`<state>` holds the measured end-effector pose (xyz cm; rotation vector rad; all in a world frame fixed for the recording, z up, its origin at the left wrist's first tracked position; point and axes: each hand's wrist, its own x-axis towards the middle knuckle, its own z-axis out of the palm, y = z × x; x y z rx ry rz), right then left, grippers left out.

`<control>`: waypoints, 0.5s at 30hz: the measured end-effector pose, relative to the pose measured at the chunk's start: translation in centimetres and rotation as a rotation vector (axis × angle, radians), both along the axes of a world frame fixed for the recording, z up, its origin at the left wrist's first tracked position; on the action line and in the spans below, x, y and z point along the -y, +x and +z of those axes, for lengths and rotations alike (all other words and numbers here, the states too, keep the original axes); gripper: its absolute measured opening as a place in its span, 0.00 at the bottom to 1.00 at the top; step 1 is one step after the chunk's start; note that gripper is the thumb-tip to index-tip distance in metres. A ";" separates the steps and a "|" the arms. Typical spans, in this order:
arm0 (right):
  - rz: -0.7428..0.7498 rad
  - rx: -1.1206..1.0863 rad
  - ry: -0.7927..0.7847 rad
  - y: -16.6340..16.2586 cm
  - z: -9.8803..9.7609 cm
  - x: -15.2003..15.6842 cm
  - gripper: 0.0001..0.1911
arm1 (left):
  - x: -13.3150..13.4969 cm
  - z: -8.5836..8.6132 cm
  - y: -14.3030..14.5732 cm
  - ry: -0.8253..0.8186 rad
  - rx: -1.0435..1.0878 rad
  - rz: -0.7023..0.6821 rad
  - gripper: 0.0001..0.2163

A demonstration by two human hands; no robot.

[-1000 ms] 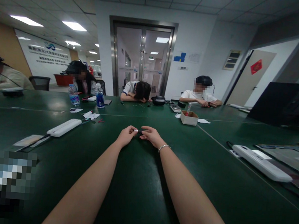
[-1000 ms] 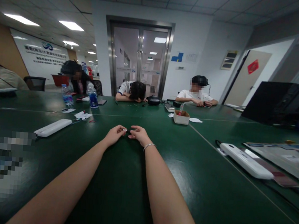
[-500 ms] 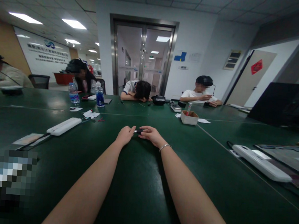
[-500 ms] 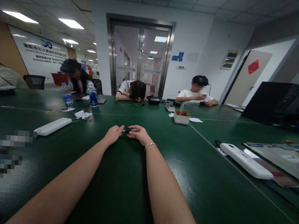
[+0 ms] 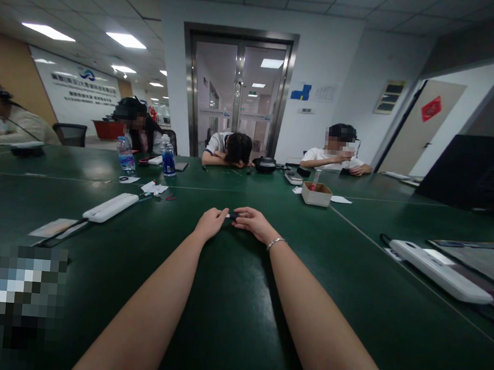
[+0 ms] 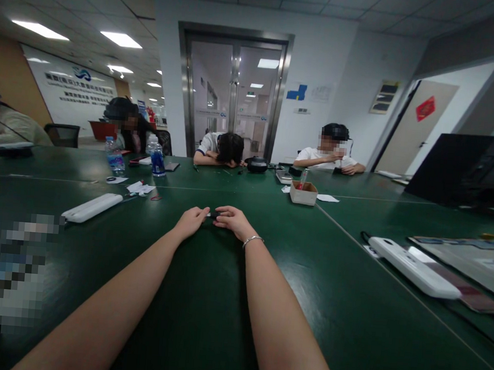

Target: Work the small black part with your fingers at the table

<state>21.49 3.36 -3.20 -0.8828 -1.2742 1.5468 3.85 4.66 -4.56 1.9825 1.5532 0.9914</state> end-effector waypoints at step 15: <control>-0.056 0.033 -0.032 -0.1 -0.3 -0.5 0.05 | -0.3 -0.8 -0.4 0.131 0.216 -0.158 0.08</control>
